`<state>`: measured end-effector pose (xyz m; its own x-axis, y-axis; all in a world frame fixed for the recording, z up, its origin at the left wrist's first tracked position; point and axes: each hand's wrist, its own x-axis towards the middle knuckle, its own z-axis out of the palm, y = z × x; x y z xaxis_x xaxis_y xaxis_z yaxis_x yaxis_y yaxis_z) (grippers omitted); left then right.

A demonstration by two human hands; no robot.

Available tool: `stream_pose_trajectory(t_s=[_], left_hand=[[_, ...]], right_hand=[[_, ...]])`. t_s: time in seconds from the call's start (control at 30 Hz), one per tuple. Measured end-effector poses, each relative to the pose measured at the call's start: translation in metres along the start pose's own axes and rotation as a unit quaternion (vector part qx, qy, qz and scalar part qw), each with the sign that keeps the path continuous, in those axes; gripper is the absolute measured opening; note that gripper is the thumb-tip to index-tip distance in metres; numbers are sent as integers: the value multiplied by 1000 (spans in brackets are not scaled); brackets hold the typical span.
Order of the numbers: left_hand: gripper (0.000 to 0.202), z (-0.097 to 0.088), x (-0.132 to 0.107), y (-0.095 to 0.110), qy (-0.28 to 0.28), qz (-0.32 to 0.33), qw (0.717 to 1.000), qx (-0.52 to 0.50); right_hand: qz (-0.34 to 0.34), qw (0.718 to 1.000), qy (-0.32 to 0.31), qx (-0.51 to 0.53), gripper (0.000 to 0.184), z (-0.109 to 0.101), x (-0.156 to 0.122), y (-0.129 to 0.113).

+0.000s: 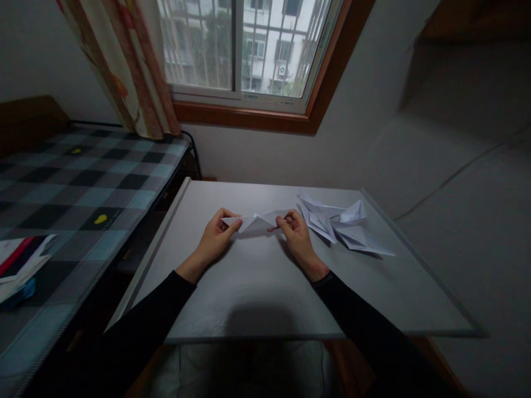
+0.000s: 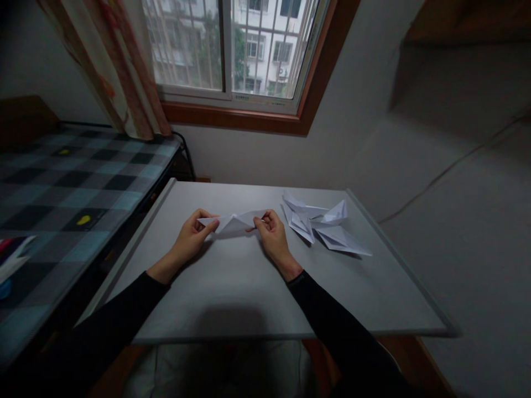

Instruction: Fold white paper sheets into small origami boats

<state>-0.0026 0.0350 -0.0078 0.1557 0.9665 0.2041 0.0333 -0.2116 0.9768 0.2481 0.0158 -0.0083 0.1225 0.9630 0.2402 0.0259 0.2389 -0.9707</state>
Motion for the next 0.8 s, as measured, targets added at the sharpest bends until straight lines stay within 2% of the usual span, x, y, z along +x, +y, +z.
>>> stream_pose_trajectory(t_s=[0.23,0.33,0.57,0.67,0.8], left_hand=[[51,4,-2,2,-40,-20,996,-78],[54,4,-3,3,-41,-21,997,-59],[39,-1,-2,6,-13,-5,1000,14],[39,0,-3,5,-13,-6,1000,12],[39,3,-5,5,-43,-5,999,17]], right_hand=[[-19,999,-23,-17,40,1,-1,0],[-15,999,-30,0,44,2,-1,1],[32,997,-67,16,52,8,-8,-3],[41,996,-84,-14,43,9,-11,-8],[26,997,-65,-35,31,7,-11,-11]])
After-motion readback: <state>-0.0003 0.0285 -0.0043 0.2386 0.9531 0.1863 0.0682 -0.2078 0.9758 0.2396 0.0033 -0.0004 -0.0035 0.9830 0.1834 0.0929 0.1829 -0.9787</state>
